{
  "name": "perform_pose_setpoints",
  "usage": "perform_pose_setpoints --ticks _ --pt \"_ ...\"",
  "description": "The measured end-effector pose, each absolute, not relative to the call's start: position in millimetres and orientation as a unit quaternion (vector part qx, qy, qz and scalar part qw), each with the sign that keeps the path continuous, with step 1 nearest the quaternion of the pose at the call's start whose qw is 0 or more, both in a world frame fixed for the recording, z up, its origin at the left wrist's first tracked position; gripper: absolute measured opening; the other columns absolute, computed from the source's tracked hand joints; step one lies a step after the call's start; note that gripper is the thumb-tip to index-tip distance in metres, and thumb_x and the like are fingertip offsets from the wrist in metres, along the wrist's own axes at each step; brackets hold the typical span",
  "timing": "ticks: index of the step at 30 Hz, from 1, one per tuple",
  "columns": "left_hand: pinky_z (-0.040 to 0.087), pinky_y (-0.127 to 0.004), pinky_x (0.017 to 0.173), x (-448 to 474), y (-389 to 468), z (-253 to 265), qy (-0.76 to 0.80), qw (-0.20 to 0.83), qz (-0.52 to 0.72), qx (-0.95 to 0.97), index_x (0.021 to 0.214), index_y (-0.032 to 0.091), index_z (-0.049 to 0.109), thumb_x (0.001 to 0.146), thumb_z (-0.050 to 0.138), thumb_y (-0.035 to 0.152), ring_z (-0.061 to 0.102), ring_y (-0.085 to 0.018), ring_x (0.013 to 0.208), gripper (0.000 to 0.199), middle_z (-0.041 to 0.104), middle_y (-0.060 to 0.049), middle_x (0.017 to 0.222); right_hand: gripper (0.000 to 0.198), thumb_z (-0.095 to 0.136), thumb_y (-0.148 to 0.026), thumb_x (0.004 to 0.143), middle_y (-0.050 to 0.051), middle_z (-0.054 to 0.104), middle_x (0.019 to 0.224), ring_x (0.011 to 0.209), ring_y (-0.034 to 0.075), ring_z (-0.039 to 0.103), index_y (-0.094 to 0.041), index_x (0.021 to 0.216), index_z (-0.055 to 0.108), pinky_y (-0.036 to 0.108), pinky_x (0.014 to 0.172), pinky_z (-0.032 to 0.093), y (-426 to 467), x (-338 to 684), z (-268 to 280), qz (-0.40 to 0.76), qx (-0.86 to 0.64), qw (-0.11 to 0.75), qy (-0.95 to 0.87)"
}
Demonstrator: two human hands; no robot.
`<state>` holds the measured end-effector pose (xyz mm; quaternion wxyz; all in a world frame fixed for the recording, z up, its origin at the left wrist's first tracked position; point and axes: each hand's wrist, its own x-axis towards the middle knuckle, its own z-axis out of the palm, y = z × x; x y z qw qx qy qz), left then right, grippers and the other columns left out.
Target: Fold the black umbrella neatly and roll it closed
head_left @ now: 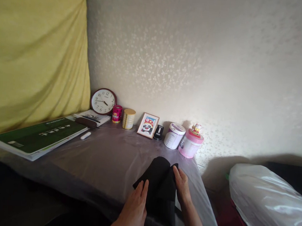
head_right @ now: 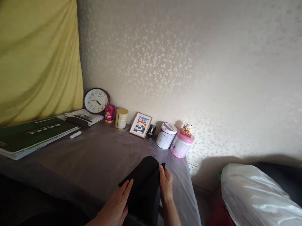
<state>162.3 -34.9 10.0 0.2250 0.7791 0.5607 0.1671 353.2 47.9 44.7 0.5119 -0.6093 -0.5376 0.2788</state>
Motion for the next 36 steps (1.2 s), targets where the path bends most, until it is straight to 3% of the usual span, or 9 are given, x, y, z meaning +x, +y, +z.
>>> perform_pose_setpoints --ticks 5,10,14,19,22,27,29,31,36 --pt "0.03 -0.038 0.108 161.8 -32.8 10.6 0.556 0.21 0.168 0.786 0.141 0.007 0.011 0.068 0.04 0.006 0.028 -0.022 0.133 0.078 0.022 -0.016 0.147 0.04 0.049 -0.056 0.075 -0.002 0.052 0.053 0.053 0.014 0.048 -0.019 0.062 0.053 0.025 0.046 0.037 68.3 332.5 41.6 0.286 -0.602 0.503 -0.55" --pt "0.027 -0.035 0.109 160.9 -31.0 16.8 0.564 0.21 0.144 0.786 0.139 0.002 0.018 0.067 0.043 0.008 0.025 -0.023 0.134 0.076 0.024 -0.018 0.146 0.035 0.052 -0.05 0.074 0.004 0.065 0.065 0.057 0.02 0.06 -0.017 0.082 0.06 0.029 0.048 0.047 88.0 313.9 33.1 0.339 -0.603 0.489 -0.531" --pt "0.028 -0.037 0.109 160.8 -30.2 14.9 0.561 0.211 0.176 0.781 0.138 0.006 0.022 0.067 0.044 0.009 0.029 -0.024 0.133 0.075 0.03 -0.016 0.145 0.038 0.052 -0.039 0.075 0.006 0.068 0.078 0.048 0.016 0.061 -0.015 0.104 0.053 0.028 0.044 0.048 96.4 302.2 24.1 0.407 -0.606 0.472 -0.494" --pt "0.031 -0.038 0.106 157.1 -32.0 10.9 0.575 0.208 0.164 0.774 0.137 0.008 0.025 0.069 0.045 0.013 0.034 -0.025 0.13 0.072 0.034 -0.016 0.143 0.044 0.049 -0.037 0.078 0.005 0.069 0.07 0.056 0.015 0.063 -0.011 0.113 0.046 0.024 0.047 0.046 94.3 298.5 21.6 0.395 -0.584 0.429 -0.564" --pt "0.033 -0.039 0.105 150.1 -34.5 13.8 0.573 0.204 0.133 0.782 0.134 0.004 0.029 0.071 0.047 0.018 0.037 -0.028 0.128 0.067 0.037 -0.019 0.14 0.036 0.048 -0.037 0.079 0.004 0.071 0.075 0.062 0.016 0.063 -0.014 0.107 0.051 0.027 0.054 0.047 87.1 298.3 24.8 0.349 -0.565 0.381 -0.644" --pt "0.042 -0.045 0.096 144.6 -36.0 30.7 0.595 0.136 0.194 0.768 0.12 0.011 0.047 0.076 0.051 0.028 0.051 -0.03 0.114 0.047 0.053 -0.018 0.124 0.022 0.045 -0.028 0.084 0.0 0.072 0.082 0.084 0.017 0.064 -0.022 0.1 0.059 0.031 0.08 0.045 71.8 294.3 30.7 0.235 -0.518 0.334 -0.751" --pt "0.041 -0.046 0.098 148.4 -34.1 35.0 0.591 0.099 0.211 0.772 0.114 0.012 0.051 0.076 0.052 0.028 0.05 -0.03 0.116 0.042 0.052 -0.017 0.126 0.021 0.045 -0.028 0.086 -0.001 0.072 0.085 0.088 0.018 0.063 -0.024 0.1 0.06 0.032 0.083 0.044 67.7 292.7 31.5 0.216 -0.502 0.323 -0.773" --pt "0.036 -0.047 0.103 154.0 -31.3 33.5 0.56 0.087 0.216 0.795 0.119 0.014 0.049 0.074 0.054 0.027 0.042 -0.03 0.124 0.048 0.044 -0.016 0.135 0.021 0.045 -0.028 0.087 -0.001 0.072 0.086 0.088 0.018 0.061 -0.024 0.099 0.062 0.032 0.082 0.045 64.6 292.2 31.3 0.206 -0.482 0.313 -0.792" --pt "0.025 -0.047 0.11 163.9 -26.4 15.3 0.539 0.125 0.164 0.817 0.138 0.01 0.023 0.066 0.05 0.016 0.018 -0.028 0.136 0.077 0.02 -0.013 0.148 0.023 0.044 -0.027 0.09 0.0 0.07 0.089 0.086 0.015 0.06 -0.025 0.099 0.065 0.028 0.08 0.048 53.8 297.0 27.9 0.202 -0.426 0.327 -0.819"
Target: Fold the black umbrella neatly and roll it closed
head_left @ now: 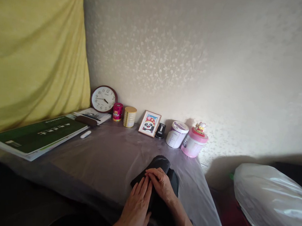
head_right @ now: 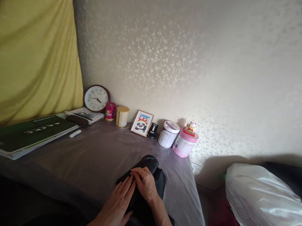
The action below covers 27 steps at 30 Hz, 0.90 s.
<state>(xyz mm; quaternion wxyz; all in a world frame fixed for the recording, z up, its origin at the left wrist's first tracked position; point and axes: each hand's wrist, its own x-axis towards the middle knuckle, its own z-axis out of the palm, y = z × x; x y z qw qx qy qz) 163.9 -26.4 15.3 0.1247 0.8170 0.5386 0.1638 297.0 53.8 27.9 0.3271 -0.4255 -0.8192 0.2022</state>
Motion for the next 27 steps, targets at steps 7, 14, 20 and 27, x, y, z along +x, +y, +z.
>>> perform_pose_setpoints --ticks 7,14,20,27 --pt "0.025 -0.043 0.11 168.7 -26.8 14.7 0.567 0.179 0.115 0.796 0.141 0.013 0.015 0.067 0.046 0.007 0.015 -0.025 0.136 0.08 0.009 -0.011 0.15 0.025 0.043 -0.025 0.092 0.004 0.067 0.109 0.114 0.02 0.05 -0.022 0.107 0.063 0.041 0.101 0.036 63.2 314.9 9.8 0.088 -0.363 0.328 -0.868" --pt "0.023 -0.042 0.11 167.6 -24.7 19.7 0.576 0.219 0.096 0.782 0.141 0.012 0.012 0.071 0.045 0.01 0.014 -0.026 0.137 0.078 0.008 -0.013 0.15 0.033 0.035 -0.03 0.094 0.005 0.067 0.109 0.115 0.021 0.051 -0.023 0.104 0.065 0.047 0.103 0.032 120.9 331.1 -1.8 0.044 -0.423 0.326 -0.844" --pt "0.024 -0.04 0.111 166.9 -26.7 23.3 0.579 0.224 0.091 0.778 0.141 0.01 0.012 0.071 0.045 0.01 0.015 -0.025 0.137 0.077 0.009 -0.012 0.15 0.04 0.031 -0.037 0.093 0.009 0.066 0.109 0.105 0.022 0.059 -0.02 0.105 0.065 0.042 0.093 0.045 143.5 341.7 3.8 0.036 -0.485 0.349 -0.801" --pt "0.023 -0.041 0.111 166.3 -26.9 12.4 0.575 0.22 0.105 0.781 0.141 0.01 0.012 0.071 0.045 0.011 0.014 -0.025 0.137 0.078 0.009 -0.013 0.15 0.031 0.035 -0.028 0.094 0.006 0.067 0.105 0.113 0.018 0.053 -0.022 0.106 0.063 0.036 0.097 0.042 76.6 322.5 20.3 0.073 -0.403 0.348 -0.844"
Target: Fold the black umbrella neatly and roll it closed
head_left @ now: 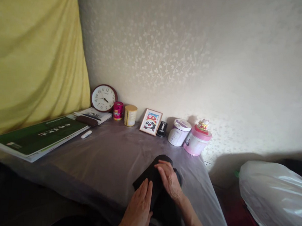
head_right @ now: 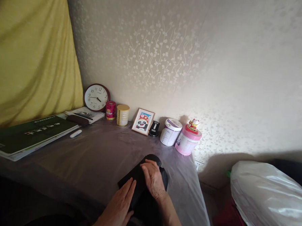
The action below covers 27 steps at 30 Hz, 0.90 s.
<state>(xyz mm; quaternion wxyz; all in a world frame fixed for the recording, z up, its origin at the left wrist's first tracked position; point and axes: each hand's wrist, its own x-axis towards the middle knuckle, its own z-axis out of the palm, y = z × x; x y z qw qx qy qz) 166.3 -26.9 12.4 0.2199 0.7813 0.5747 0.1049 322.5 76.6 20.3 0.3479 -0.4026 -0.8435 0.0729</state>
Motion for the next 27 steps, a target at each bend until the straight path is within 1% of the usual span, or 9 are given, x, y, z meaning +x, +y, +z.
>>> perform_pose_setpoints --ticks 4,7,11,14,16,19,21,24,27 --pt "0.021 -0.039 0.111 164.7 -25.2 8.2 0.576 0.223 0.107 0.779 0.141 0.01 0.01 0.068 0.048 0.012 0.014 -0.025 0.137 0.082 0.01 -0.012 0.15 0.031 0.035 -0.026 0.094 0.004 0.068 0.106 0.116 0.02 0.051 -0.023 0.105 0.064 0.047 0.105 0.031 76.7 312.6 8.5 0.053 -0.388 0.299 -0.87" --pt "0.021 -0.037 0.111 163.2 -25.6 8.2 0.575 0.234 0.111 0.776 0.141 0.012 0.007 0.064 0.048 0.009 0.013 -0.023 0.138 0.087 0.008 -0.01 0.151 0.033 0.034 -0.028 0.093 0.009 0.064 0.113 0.116 0.022 0.051 -0.02 0.105 0.064 0.048 0.102 0.033 100.7 322.6 1.7 0.029 -0.447 0.343 -0.825" --pt "0.023 -0.033 0.111 161.8 -25.7 6.5 0.573 0.25 0.147 0.766 0.142 0.012 0.007 0.06 0.043 0.001 0.016 -0.02 0.137 0.089 0.012 -0.011 0.151 0.037 0.038 -0.037 0.086 0.015 0.064 0.11 0.105 0.025 0.058 -0.014 0.104 0.062 0.042 0.092 0.044 113.9 362.5 -0.6 0.047 -0.553 0.422 -0.717" --pt "0.022 -0.032 0.111 160.5 -24.7 6.2 0.571 0.281 0.186 0.749 0.142 0.012 0.008 0.06 0.04 -0.001 0.018 -0.019 0.137 0.089 0.015 -0.011 0.15 0.037 0.038 -0.039 0.083 0.013 0.066 0.102 0.097 0.024 0.062 -0.016 0.098 0.061 0.038 0.084 0.047 99.3 398.7 -2.3 0.099 -0.661 0.413 -0.619" --pt "0.021 -0.032 0.112 159.0 -24.1 8.4 0.561 0.313 0.206 0.738 0.142 0.011 0.008 0.06 0.04 0.0 0.018 -0.019 0.137 0.088 0.016 -0.011 0.15 0.035 0.037 -0.042 0.082 0.011 0.068 0.092 0.089 0.023 0.065 -0.018 0.094 0.06 0.033 0.074 0.05 85.2 415.3 -3.6 0.174 -0.701 0.393 -0.569" --pt "0.021 -0.029 0.112 156.3 -24.3 14.3 0.552 0.35 0.229 0.722 0.142 0.01 0.008 0.061 0.039 0.001 0.02 -0.018 0.136 0.087 0.017 -0.01 0.15 0.034 0.038 -0.046 0.081 0.008 0.068 0.084 0.08 0.02 0.067 -0.019 0.089 0.056 0.026 0.057 0.051 69.1 420.6 -3.7 0.312 -0.704 0.405 -0.493" --pt "0.02 -0.029 0.112 154.5 -24.8 17.5 0.548 0.364 0.237 0.715 0.142 0.011 0.008 0.062 0.038 0.001 0.02 -0.016 0.136 0.085 0.017 -0.01 0.15 0.033 0.039 -0.047 0.08 0.006 0.067 0.078 0.073 0.019 0.067 -0.019 0.085 0.056 0.026 0.052 0.051 64.0 414.1 -1.9 0.362 -0.705 0.407 -0.455" --pt "0.02 -0.031 0.112 152.3 -24.9 19.0 0.536 0.376 0.25 0.713 0.141 0.012 0.007 0.063 0.038 0.002 0.019 -0.016 0.136 0.085 0.017 -0.01 0.15 0.036 0.04 -0.051 0.08 0.005 0.064 0.071 0.062 0.019 0.065 -0.018 0.083 0.056 0.026 0.048 0.05 62.3 403.2 1.0 0.362 -0.718 0.382 -0.456" --pt "0.02 -0.032 0.112 149.7 -23.8 19.4 0.522 0.393 0.271 0.707 0.141 0.013 0.007 0.063 0.038 0.002 0.021 -0.016 0.136 0.085 0.02 -0.009 0.149 0.038 0.041 -0.052 0.08 0.004 0.064 0.069 0.059 0.018 0.064 -0.019 0.082 0.059 0.025 0.047 0.047 63.9 402.8 0.2 0.29 -0.724 0.371 -0.505"
